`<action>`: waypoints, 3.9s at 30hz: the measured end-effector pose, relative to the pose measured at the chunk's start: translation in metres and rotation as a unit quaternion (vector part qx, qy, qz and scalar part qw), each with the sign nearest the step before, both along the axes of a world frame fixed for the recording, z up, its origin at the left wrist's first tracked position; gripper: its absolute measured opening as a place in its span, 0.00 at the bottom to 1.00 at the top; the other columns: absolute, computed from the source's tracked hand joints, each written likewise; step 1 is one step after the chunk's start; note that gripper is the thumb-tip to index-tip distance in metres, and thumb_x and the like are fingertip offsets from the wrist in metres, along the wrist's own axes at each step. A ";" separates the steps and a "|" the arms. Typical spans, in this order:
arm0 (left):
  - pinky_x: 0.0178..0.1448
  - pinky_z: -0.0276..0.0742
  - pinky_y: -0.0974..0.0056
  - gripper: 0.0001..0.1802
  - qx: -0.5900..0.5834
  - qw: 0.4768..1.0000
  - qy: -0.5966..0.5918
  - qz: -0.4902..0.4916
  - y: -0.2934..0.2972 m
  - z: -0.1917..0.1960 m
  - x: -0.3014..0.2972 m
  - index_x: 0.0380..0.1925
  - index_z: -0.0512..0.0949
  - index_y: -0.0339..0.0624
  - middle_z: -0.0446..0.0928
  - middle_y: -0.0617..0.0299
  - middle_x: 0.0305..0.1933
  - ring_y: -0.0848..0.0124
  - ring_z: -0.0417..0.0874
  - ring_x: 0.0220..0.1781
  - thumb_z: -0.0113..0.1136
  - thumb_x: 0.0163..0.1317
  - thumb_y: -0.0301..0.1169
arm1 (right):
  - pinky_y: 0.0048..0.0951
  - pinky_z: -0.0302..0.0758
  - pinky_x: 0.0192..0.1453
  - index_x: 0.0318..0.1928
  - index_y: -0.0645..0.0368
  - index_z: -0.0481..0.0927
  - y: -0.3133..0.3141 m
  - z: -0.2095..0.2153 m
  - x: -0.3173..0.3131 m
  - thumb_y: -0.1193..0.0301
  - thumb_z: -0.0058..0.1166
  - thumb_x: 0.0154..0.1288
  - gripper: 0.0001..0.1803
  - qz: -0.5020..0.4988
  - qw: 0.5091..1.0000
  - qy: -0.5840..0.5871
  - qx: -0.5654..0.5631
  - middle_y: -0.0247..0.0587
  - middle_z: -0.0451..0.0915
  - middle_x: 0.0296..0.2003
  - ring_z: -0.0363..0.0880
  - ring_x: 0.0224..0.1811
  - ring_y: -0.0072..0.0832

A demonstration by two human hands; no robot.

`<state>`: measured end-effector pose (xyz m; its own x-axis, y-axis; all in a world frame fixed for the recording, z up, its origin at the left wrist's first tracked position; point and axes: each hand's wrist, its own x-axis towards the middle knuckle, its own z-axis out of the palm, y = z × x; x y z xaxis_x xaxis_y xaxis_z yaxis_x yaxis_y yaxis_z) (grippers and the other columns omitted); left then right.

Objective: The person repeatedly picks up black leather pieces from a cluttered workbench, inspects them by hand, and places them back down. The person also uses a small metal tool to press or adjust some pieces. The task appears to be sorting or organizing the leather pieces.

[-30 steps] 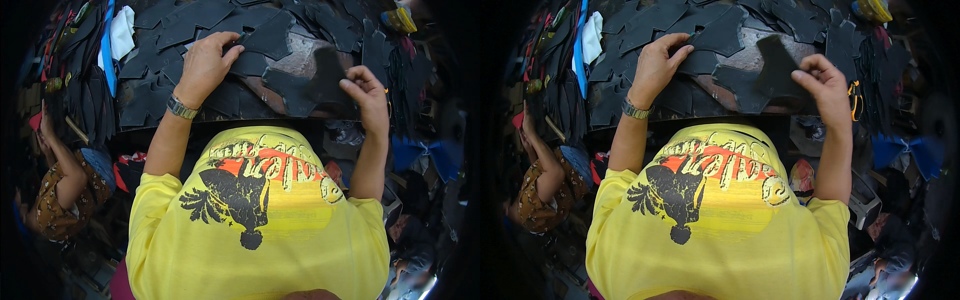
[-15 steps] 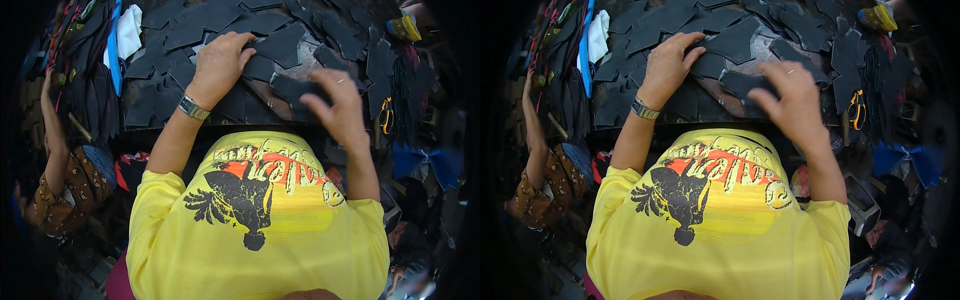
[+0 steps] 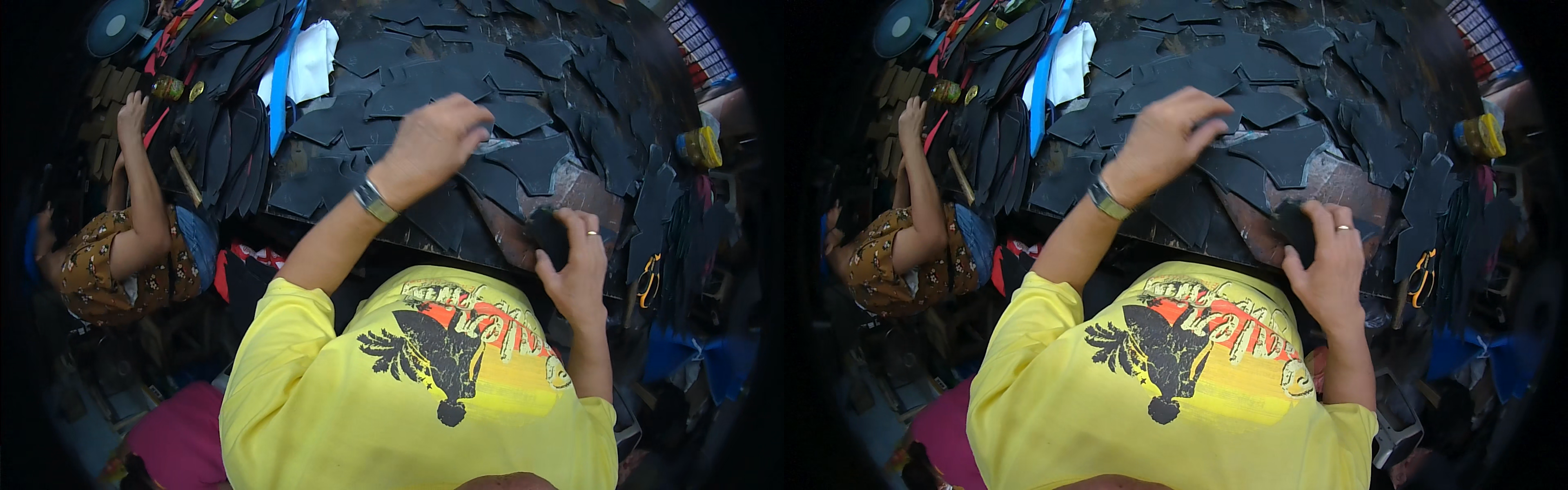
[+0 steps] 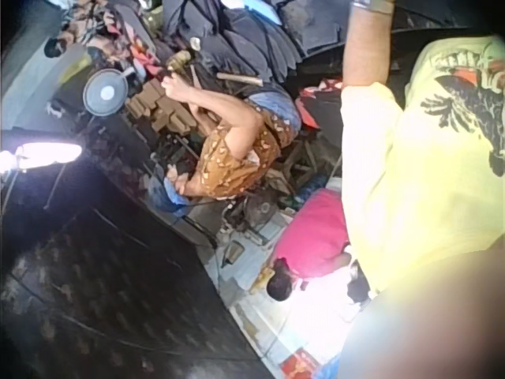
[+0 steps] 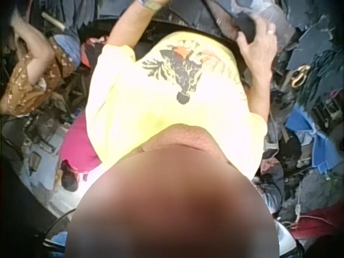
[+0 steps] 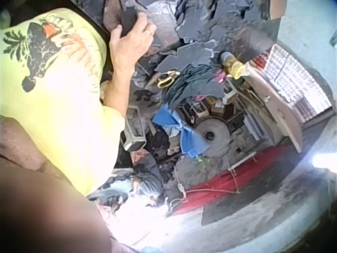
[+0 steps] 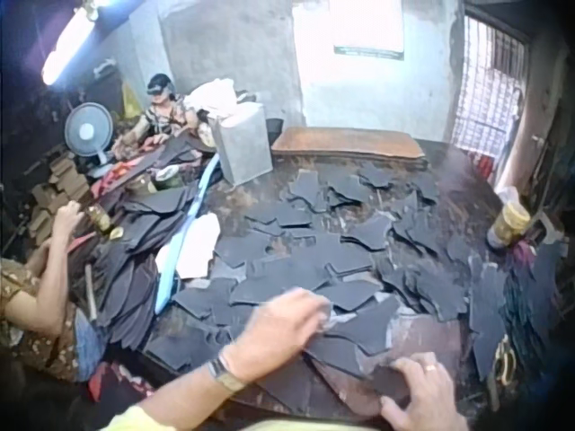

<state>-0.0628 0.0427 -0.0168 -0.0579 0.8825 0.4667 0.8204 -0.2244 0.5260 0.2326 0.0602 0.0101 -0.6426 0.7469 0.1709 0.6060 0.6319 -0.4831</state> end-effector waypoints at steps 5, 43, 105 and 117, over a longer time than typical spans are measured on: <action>0.53 0.84 0.56 0.13 0.014 0.990 -0.007 0.142 0.045 0.012 -0.108 0.45 0.90 0.45 0.89 0.52 0.45 0.54 0.89 0.48 0.70 0.63 0.36 | 0.46 0.72 0.60 0.61 0.58 0.75 0.036 0.004 0.018 0.75 0.66 0.52 0.32 -0.080 0.995 -0.026 0.054 0.50 0.77 0.54 0.78 0.56 0.52; 0.45 0.82 0.68 0.12 0.108 0.872 -0.476 0.040 0.085 0.023 -0.204 0.44 0.80 0.40 0.81 0.68 0.35 0.77 0.84 0.38 0.73 0.63 0.22 | 0.39 0.69 0.74 0.64 0.64 0.78 0.036 0.015 0.017 0.71 0.68 0.66 0.28 -0.048 0.976 0.212 0.022 0.49 0.76 0.65 0.75 0.67 0.41; 0.58 0.80 0.61 0.17 -0.201 0.963 -0.067 -0.169 -0.008 0.006 0.060 0.51 0.85 0.42 0.86 0.60 0.45 0.63 0.87 0.49 0.73 0.62 0.29 | 0.21 0.83 0.48 0.49 0.63 0.84 0.033 -0.022 0.069 0.82 0.67 0.63 0.14 -0.143 0.762 0.370 -0.512 0.37 0.87 0.41 0.86 0.40 0.19; 0.45 0.85 0.64 0.29 -0.155 0.946 -0.187 -0.214 -0.040 -0.018 0.086 0.62 0.81 0.47 0.83 0.58 0.48 0.68 0.87 0.41 0.71 0.60 0.19 | 0.13 0.73 0.36 0.43 0.62 0.85 0.028 -0.024 0.051 0.76 0.68 0.67 0.07 -0.146 0.864 0.278 -0.394 0.24 0.80 0.33 0.75 0.32 0.09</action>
<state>0.0228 0.0032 -0.0344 0.2258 0.9534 0.2002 0.4320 -0.2821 0.8566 0.2835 0.0881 -0.0144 -0.3899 0.8886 -0.2417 0.2196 -0.1652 -0.9615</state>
